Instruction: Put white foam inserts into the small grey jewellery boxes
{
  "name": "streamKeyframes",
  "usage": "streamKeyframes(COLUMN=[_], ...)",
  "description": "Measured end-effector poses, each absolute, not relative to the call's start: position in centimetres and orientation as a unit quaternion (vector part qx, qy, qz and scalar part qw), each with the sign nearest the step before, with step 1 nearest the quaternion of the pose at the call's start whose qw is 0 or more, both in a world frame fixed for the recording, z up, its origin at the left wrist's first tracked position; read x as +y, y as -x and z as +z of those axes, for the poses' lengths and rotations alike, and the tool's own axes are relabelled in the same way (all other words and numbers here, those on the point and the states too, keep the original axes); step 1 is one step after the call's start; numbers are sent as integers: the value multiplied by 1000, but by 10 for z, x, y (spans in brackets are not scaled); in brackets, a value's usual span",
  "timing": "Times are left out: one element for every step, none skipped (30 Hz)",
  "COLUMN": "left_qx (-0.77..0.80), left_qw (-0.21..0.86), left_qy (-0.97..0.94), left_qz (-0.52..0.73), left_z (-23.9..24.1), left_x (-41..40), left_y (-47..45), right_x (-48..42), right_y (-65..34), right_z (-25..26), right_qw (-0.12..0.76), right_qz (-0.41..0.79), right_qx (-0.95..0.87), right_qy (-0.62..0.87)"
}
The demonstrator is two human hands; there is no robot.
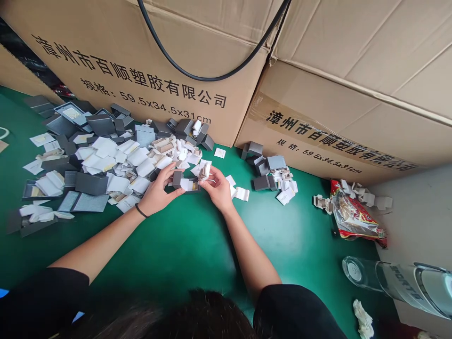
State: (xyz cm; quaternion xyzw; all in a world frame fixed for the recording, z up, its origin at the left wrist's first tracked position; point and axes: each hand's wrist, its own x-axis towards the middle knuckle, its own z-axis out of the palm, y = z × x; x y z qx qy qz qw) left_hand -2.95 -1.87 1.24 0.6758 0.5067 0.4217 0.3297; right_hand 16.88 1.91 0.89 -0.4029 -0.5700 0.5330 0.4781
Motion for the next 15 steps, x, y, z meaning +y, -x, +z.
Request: streamKeyframes(left_qx=[506,508,511,515,520,524,526,527,526,526,526,526,527,528,530], left_qw=[331,330,326,319,309,300,291,284,279,274,270,265,260,256,253], left_qy=[-676,-678,-681,-685,-689,-693,-697,-700,-703,-706,-710,-714,-717,-719,-721], left_qz=[420,417,411,405,399,394,392,390,389,386,383,379,376,371,368], left_z=[13,13,14,15,15,15,15,14,14,13,13,13,13,13,14], left_x=[-19,-19,-20,-20,-20,-20,-21,-21,-21,-21,-21,-21,-21,-21,-21], left_y=[29,29,30,30,30,31,31,31,31,32,32,32,32,31,32], right_x=[18,17,15,14,13,12,11,11,11,11,12,12,12,13,13], right_y=[-168,-168,-168,-168,-168,-169,-169,-169,-170,-170,-170,-170,-170,-170,-170], right_z=[9,10,10,10,10,10,9,8,6,5,4,3,3,3,3], right_qw=[471,461,447,430,411,393,377,365,357,349,341,334,326,320,316], right_qz=[526,513,491,462,426,389,355,328,308,294,285,281,281,284,288], right_qx=[-579,-596,-622,-655,-692,-728,-759,-783,-798,-808,-813,-817,-820,-823,-826], right_qy=[407,411,415,416,413,405,393,382,375,373,375,378,378,374,369])
